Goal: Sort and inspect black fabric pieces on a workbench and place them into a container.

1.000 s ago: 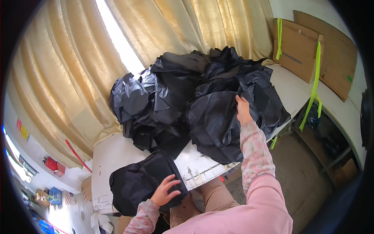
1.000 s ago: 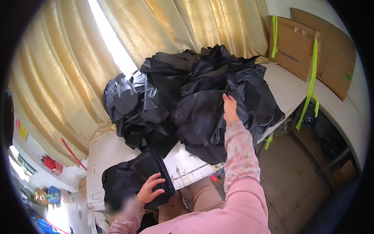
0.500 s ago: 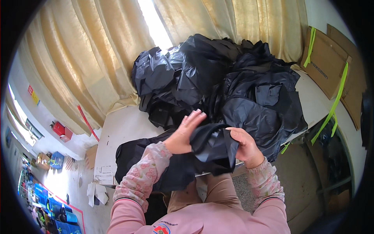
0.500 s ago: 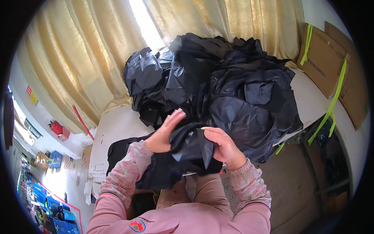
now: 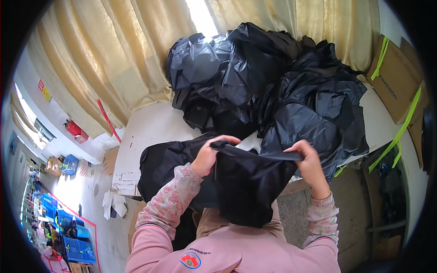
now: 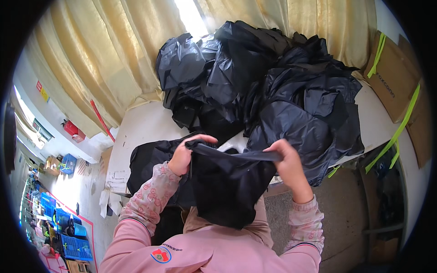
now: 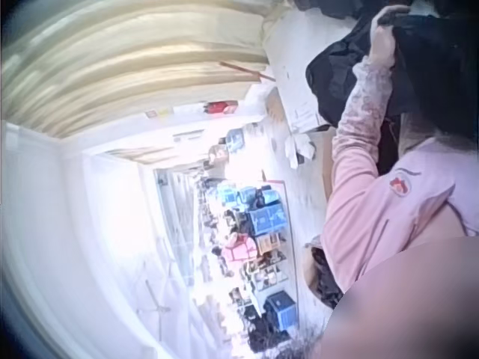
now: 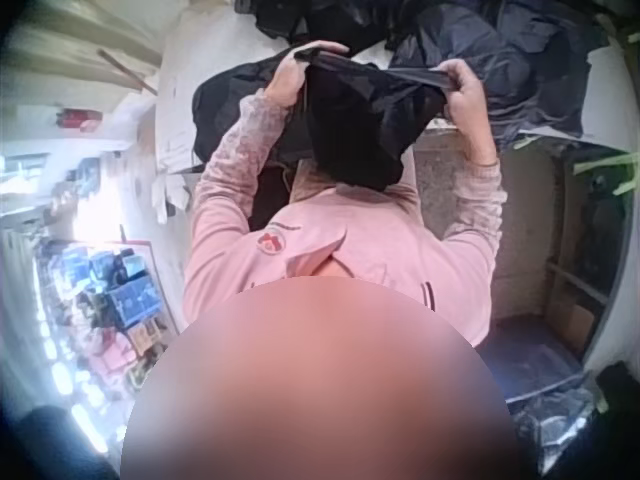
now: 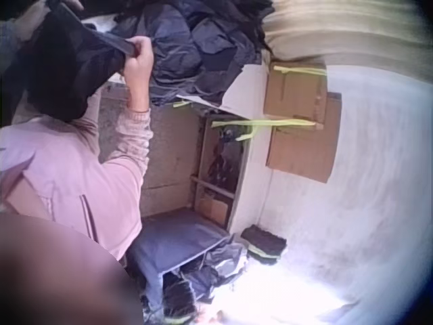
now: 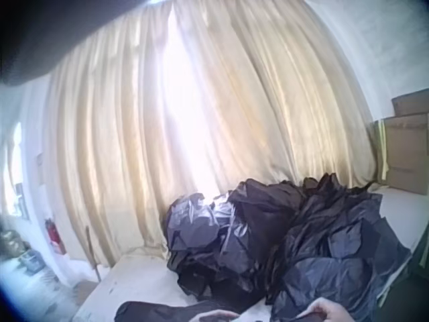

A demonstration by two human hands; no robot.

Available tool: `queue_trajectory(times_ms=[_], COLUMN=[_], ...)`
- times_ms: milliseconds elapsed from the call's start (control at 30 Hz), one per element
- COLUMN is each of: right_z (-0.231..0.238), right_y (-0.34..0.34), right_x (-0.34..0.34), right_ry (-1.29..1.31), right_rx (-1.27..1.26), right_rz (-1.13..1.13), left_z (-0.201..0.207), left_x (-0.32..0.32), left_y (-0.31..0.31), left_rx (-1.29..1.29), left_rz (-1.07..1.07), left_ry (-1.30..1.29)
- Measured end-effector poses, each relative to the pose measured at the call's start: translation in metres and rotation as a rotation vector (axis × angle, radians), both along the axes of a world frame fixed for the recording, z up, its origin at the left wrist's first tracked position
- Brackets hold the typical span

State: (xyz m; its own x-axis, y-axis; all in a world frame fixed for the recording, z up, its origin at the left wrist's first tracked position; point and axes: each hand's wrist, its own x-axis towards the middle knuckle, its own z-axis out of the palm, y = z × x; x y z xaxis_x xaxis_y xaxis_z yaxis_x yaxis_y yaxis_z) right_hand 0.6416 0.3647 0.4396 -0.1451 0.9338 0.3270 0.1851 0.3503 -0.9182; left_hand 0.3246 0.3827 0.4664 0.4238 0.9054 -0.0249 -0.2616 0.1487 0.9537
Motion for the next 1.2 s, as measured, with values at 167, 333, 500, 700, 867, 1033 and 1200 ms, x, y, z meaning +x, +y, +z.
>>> queue_trajectory(times_ms=[167, 333, 500, 700, 867, 1033, 1200], right_z=[0.031, -0.012, 0.003, 0.099, 0.057, 0.055, 0.061], right_y=[0.019, 0.033, 0.036, -0.045, -0.038, -0.036, -0.03], right_x=[-0.033, -0.061, -0.002, -0.078, -0.102, -0.106, -0.098], right_ry=[0.478, -0.628, -0.129, -0.426, -0.427, -0.378, -0.43], right_rx=[0.215, 0.192, 0.125, 0.697, 0.668, 0.65, 0.683], right_rz=[-0.217, 0.272, 0.639, -0.156, -0.072, 0.008, 0.075], left_z=[-0.037, -0.015, -0.002, 0.01, 0.009, -0.001, 0.0], left_x=[-0.003, 0.007, -0.004, 0.007, 0.029, 0.009, -0.012], left_y=[-0.025, -0.051, -0.043, -0.051, -0.051, -0.034, -0.039], left_rx=[-0.036, -0.152, -0.048, -0.005, -0.05, 0.271, 0.109], left_rz=[-0.554, -0.644, -0.174, -0.073, 0.106, 0.263, 0.275], left_ry=[0.638, 0.134, -0.154, -0.175, -0.295, -0.006, -0.209])
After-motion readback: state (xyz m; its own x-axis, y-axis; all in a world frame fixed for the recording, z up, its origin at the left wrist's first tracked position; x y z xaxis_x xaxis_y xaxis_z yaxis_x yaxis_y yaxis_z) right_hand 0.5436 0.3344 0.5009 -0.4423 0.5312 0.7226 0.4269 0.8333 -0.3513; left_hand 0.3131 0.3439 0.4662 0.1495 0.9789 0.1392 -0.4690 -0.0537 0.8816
